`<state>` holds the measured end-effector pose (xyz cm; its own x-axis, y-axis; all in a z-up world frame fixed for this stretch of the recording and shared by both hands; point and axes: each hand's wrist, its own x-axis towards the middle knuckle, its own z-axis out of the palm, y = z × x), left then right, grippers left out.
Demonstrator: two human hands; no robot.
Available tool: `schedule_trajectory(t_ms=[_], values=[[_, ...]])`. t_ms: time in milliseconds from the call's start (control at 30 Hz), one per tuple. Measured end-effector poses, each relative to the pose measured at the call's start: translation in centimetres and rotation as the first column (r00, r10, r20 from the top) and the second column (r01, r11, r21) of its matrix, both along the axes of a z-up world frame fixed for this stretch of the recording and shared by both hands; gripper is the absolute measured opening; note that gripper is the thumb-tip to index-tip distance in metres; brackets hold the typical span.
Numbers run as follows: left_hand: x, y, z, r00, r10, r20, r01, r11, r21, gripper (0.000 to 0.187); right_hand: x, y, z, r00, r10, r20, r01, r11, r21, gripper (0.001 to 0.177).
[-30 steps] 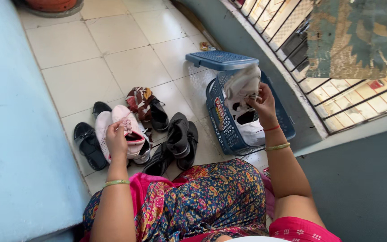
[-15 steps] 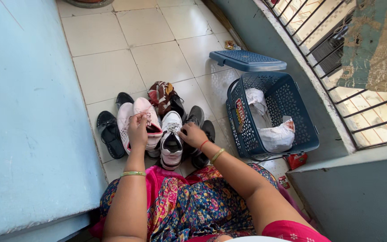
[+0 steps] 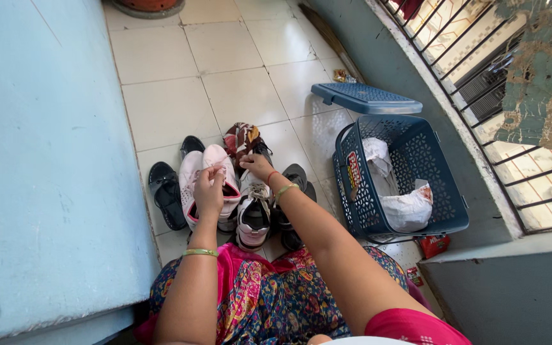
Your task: The person sits on a tiled floor and cleans a pair of white sneakers using a cloth. They wipe the exterior surfaces of the shoes, tie the laces, and then proceed to clean a pair of pink sneakers in a similar manner.
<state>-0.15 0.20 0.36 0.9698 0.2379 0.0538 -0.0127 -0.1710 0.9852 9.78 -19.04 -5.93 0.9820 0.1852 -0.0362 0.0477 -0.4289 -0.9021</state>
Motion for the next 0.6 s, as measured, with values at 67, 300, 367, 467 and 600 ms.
schedule_trajectory(t_ms=[67,300,367,467,600], values=[[0.0,0.1,0.3,1.000,0.005,-0.031,-0.005,1.000,0.013,0.027,1.4,-0.1,0.5,0.986,-0.008,-0.169,0.044,0.976,0.212,0.035],[0.3,0.0,-0.5,0.997,0.000,0.078,-0.005,0.998,0.058,0.027,3.1,-4.7,10.4,0.997,-0.031,-0.065,0.072,0.523,0.849,0.019],[0.3,0.2,-0.7,0.996,0.003,0.088,-0.016,0.989,0.147,0.028,2.0,-6.5,16.1,0.993,-0.088,0.084,-0.041,0.408,0.912,0.017],[0.1,0.1,-0.6,0.991,-0.027,0.131,-0.001,0.978,0.210,0.028,-0.7,-8.7,24.8,0.934,-0.200,0.297,-0.209,0.370,0.905,0.014],[-0.2,0.3,0.0,0.997,-0.029,0.074,0.016,0.986,0.169,0.029,-7.4,-12.9,32.6,0.826,-0.286,0.486,-0.366,0.383,0.848,0.014]])
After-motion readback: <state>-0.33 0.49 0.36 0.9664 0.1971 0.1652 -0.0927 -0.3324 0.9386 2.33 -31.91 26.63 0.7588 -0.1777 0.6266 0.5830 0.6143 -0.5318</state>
